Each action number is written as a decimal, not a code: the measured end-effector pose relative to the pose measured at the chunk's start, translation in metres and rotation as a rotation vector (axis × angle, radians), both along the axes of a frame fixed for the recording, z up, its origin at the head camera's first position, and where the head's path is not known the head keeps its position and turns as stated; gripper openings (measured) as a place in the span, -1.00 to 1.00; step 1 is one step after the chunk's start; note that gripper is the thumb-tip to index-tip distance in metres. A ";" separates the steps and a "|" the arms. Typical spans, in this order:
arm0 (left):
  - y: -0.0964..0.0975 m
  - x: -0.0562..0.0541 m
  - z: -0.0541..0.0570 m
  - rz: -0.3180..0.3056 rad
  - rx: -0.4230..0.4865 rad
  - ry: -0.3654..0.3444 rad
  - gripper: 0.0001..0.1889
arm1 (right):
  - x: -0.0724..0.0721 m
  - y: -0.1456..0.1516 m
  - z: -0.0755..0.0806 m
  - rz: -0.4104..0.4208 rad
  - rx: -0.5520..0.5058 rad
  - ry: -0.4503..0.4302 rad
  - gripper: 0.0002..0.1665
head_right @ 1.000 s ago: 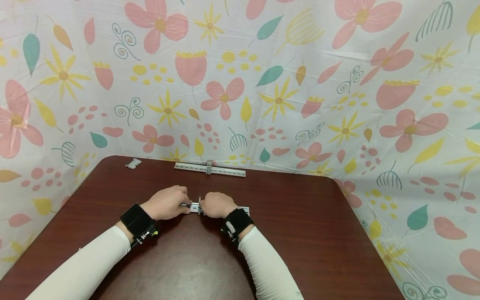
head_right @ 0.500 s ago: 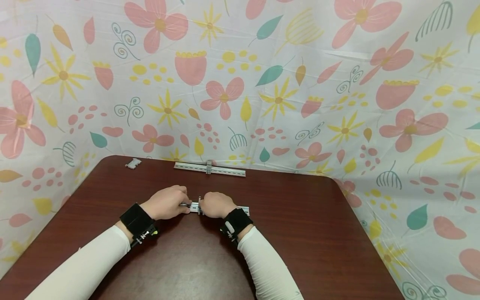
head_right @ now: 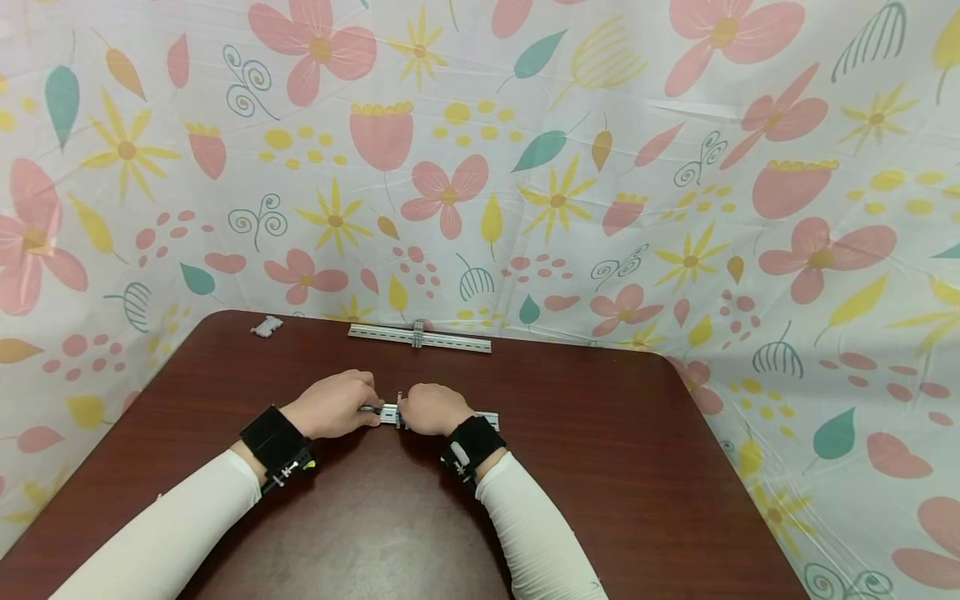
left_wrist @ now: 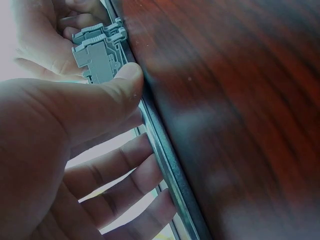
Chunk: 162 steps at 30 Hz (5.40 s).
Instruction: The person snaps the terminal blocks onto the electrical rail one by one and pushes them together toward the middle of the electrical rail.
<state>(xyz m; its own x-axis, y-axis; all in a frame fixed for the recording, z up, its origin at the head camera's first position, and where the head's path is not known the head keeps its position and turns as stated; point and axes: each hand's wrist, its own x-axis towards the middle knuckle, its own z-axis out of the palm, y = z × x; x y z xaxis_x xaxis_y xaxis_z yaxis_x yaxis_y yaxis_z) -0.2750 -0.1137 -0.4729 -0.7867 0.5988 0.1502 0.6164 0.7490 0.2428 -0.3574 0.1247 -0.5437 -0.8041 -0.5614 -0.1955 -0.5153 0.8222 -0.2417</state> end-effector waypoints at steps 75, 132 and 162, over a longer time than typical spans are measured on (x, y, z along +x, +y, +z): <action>-0.179 -0.106 -0.004 0.500 0.050 -0.169 -0.24 | 0.009 0.000 0.003 0.004 -0.016 0.037 -0.41; -0.140 -0.087 0.009 0.389 0.058 -0.137 -0.60 | 0.025 -0.004 0.025 -0.044 -0.047 -0.021 -0.38; -0.050 -0.056 0.026 0.250 0.261 -0.060 -0.60 | 0.035 -0.006 0.039 -0.036 -0.058 -0.036 -0.36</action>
